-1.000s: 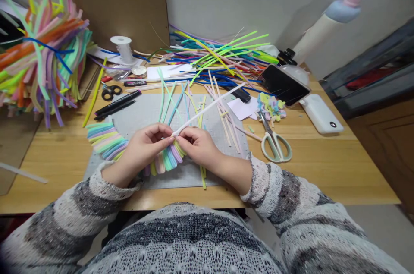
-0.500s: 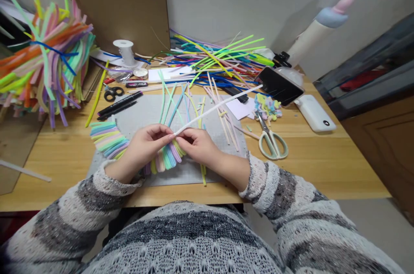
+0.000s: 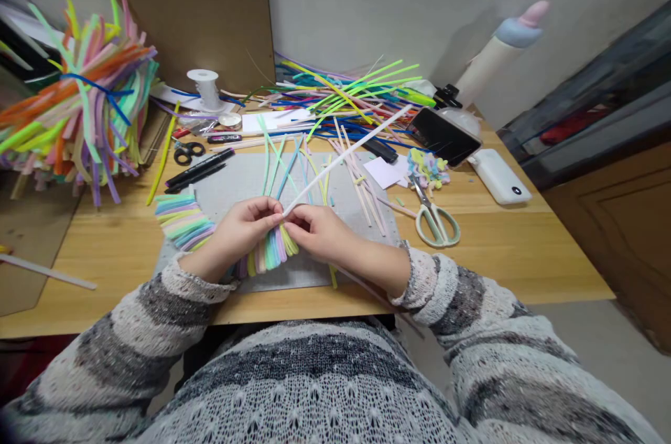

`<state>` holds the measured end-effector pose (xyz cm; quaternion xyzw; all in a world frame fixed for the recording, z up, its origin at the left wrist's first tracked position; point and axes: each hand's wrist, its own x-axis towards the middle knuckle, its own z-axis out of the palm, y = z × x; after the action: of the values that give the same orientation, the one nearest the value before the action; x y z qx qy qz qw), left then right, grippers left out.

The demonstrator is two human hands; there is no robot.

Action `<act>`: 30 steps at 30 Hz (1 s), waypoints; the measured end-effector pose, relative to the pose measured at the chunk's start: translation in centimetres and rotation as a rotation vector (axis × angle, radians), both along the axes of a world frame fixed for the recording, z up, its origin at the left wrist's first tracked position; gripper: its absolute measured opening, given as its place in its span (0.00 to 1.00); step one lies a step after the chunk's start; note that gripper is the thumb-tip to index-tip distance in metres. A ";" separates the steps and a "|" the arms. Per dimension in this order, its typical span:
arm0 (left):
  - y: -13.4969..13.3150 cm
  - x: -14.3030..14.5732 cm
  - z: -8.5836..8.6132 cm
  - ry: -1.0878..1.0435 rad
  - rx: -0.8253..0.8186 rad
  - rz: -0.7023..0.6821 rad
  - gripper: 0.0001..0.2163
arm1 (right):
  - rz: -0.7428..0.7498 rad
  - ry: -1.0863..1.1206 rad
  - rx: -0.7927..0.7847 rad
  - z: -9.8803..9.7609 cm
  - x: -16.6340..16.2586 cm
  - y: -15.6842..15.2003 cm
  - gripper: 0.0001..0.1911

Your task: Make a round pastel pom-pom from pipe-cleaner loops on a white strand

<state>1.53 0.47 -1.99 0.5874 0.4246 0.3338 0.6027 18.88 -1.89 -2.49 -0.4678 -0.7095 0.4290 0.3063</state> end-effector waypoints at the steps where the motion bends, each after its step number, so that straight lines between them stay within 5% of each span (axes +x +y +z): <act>1: 0.0 -0.1 0.0 -0.024 -0.013 -0.013 0.08 | 0.023 -0.022 -0.008 0.4 0.0 -0.1 0.09; 7: 0.2 -0.6 0.4 -0.199 -0.130 -0.117 0.10 | 0.158 -0.101 -0.044 3.0 0.2 -0.2 0.09; 13: 0.4 -0.9 0.6 -0.259 -0.148 -0.080 0.10 | 0.113 0.151 -0.433 3.9 -0.9 0.1 0.05; 15: 0.4 -1.0 0.6 -0.258 -0.138 -0.049 0.10 | 0.035 0.197 -0.446 3.7 -1.2 0.2 0.02; 22: 0.6 -1.0 0.4 -0.318 -0.180 -0.054 0.10 | 0.016 -0.033 0.010 3.2 -0.6 1.1 0.04; 30: 0.3 -1.1 0.9 -0.363 -0.100 -0.131 0.10 | 0.132 -0.483 0.439 6.5 0.1 1.2 0.09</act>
<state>0.40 0.77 -1.09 0.5134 0.2859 0.3726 0.7183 18.98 -0.65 4.05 -0.4316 -0.8660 0.1613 0.1941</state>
